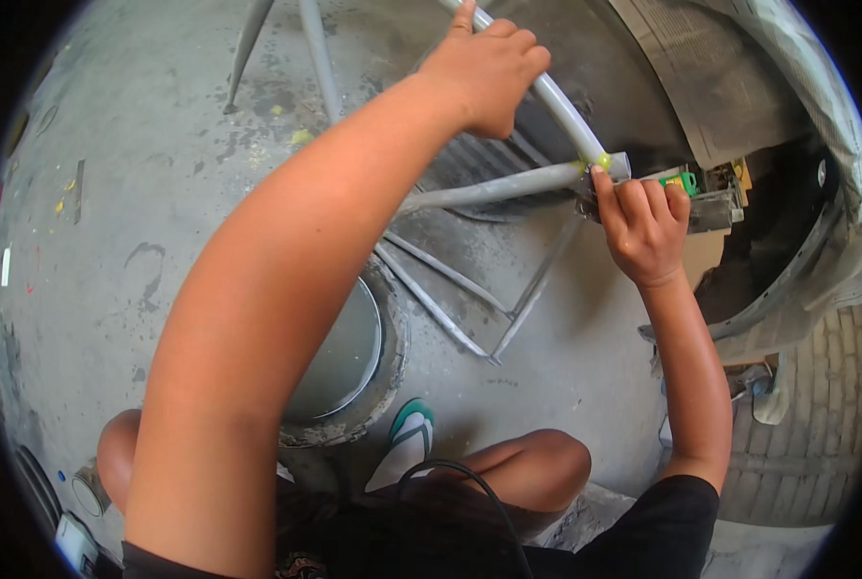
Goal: The recorder is wet sanding a bicycle frame using sandpaper and a bucket of water.
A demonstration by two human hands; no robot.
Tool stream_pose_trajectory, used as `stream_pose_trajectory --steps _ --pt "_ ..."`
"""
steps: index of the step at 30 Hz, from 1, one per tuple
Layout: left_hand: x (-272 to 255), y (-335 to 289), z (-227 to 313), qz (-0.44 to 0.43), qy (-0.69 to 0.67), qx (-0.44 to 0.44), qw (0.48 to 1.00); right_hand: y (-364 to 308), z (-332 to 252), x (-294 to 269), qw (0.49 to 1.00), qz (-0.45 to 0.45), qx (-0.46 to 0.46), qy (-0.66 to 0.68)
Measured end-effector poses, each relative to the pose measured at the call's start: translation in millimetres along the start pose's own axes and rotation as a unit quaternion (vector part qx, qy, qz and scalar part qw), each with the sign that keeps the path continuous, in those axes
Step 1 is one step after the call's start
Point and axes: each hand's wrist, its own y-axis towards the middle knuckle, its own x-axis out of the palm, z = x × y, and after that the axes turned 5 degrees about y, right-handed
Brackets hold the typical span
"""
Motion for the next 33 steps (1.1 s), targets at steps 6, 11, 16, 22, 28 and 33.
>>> stream_pose_trajectory --steps 6,11,16,22,28,33 --pt "17.0 7.1 1.6 0.035 0.010 0.006 0.999 -4.9 -8.6 -5.1 0.999 0.017 0.042 -0.024" --pt "12.2 -0.6 -1.4 0.021 0.011 -0.010 1.000 14.0 -31.2 -35.1 0.971 -0.040 0.210 0.108" --pt "16.6 0.7 -0.3 0.020 0.037 -0.016 0.999 40.3 -28.2 -35.8 0.912 0.006 0.377 0.163" --pt "13.1 -2.1 1.4 0.008 0.012 -0.018 1.000 103.0 -21.5 -3.9 0.859 -0.214 0.465 0.019" --pt "8.6 -6.1 3.3 0.001 0.008 -0.012 1.000 83.9 -63.0 -14.5 0.887 -0.164 0.430 -0.036" --pt "10.8 8.1 8.4 0.015 0.022 0.001 1.000 53.2 -45.9 15.4 0.909 -0.030 0.411 -0.064"
